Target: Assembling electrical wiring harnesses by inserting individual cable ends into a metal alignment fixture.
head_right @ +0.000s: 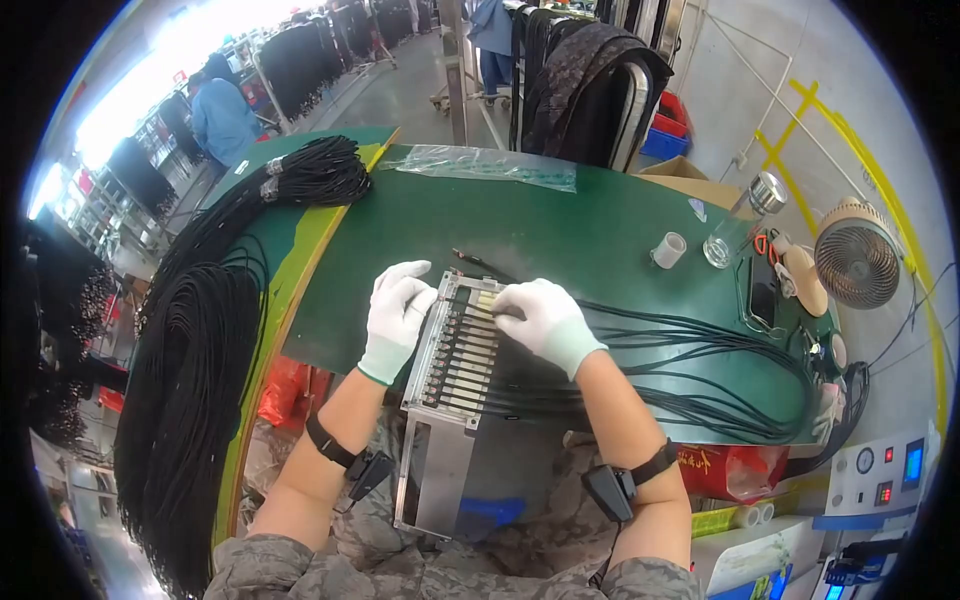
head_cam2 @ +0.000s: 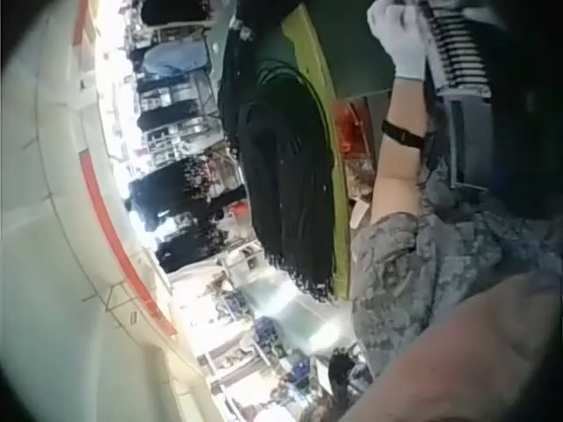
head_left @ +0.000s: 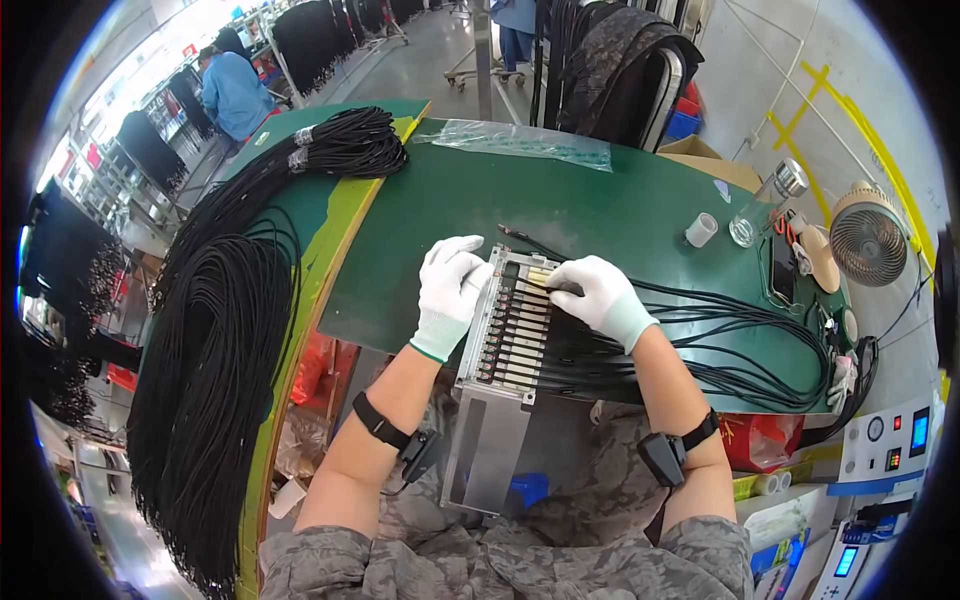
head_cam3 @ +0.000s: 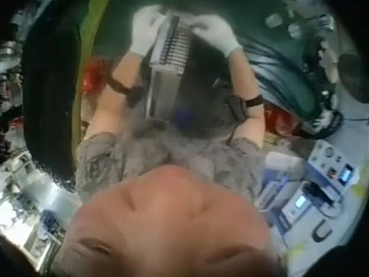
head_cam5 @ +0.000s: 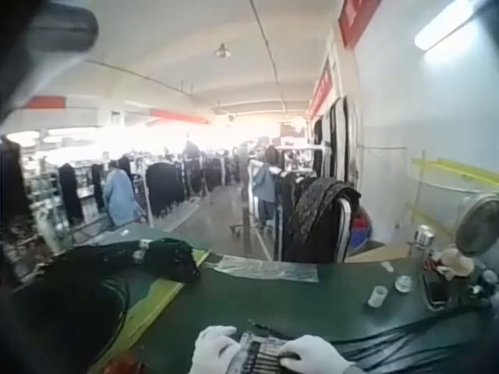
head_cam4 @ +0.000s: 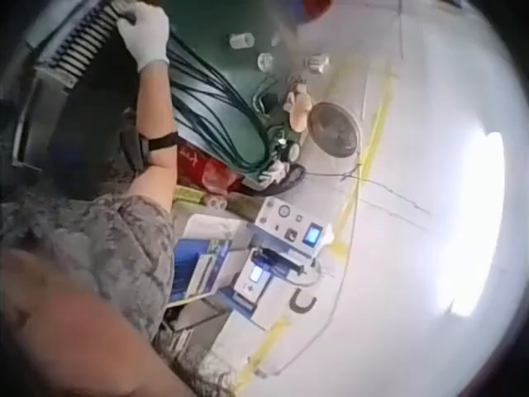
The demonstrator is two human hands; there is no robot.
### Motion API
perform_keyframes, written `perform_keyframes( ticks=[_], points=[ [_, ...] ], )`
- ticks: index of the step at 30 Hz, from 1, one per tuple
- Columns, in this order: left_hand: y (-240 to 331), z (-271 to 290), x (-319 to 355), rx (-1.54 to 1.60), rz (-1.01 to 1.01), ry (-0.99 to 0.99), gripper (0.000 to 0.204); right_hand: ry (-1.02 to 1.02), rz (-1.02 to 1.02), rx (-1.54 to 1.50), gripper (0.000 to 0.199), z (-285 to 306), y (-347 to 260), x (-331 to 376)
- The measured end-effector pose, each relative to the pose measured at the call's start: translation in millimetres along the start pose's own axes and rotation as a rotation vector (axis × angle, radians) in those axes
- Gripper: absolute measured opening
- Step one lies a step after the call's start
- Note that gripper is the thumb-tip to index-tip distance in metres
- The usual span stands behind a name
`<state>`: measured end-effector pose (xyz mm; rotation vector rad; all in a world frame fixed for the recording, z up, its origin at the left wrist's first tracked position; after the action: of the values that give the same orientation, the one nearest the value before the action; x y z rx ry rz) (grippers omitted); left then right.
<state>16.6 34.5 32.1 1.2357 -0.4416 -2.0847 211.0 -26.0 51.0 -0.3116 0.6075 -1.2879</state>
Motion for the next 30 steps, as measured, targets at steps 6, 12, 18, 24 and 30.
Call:
perform_keyframes(
  ticks=[6,12,18,24,30],
  points=[
    [-2,-3,0,-0.035,0.018,0.013,0.011,0.041,0.006,-0.027,0.015,-11,10,0],
    [-14,-13,8,-0.098,0.130,-0.056,0.012,0.127,0.024,0.045,0.014,-6,6,2],
    [-22,-14,10,-0.112,0.166,-0.009,0.014,0.080,0.018,0.187,0.015,-4,7,3],
    [-19,-15,9,-0.139,0.181,-0.078,0.014,0.086,0.057,0.282,0.017,-8,9,3],
    [-14,-17,10,-0.124,0.157,-0.175,0.021,0.060,0.079,0.311,0.017,-14,2,-2]
  ],
)
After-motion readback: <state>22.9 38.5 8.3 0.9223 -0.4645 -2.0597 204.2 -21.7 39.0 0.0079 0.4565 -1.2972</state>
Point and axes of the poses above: each hand's wrist, its own x-axis away from the middle knuckle, its own z-axis out of the back of the hand, y = z × x, the point moved 5 cm from there along -x, towards the middle knuckle, and after that the axes turned 1 degree about -x, right-handed, at the moved point
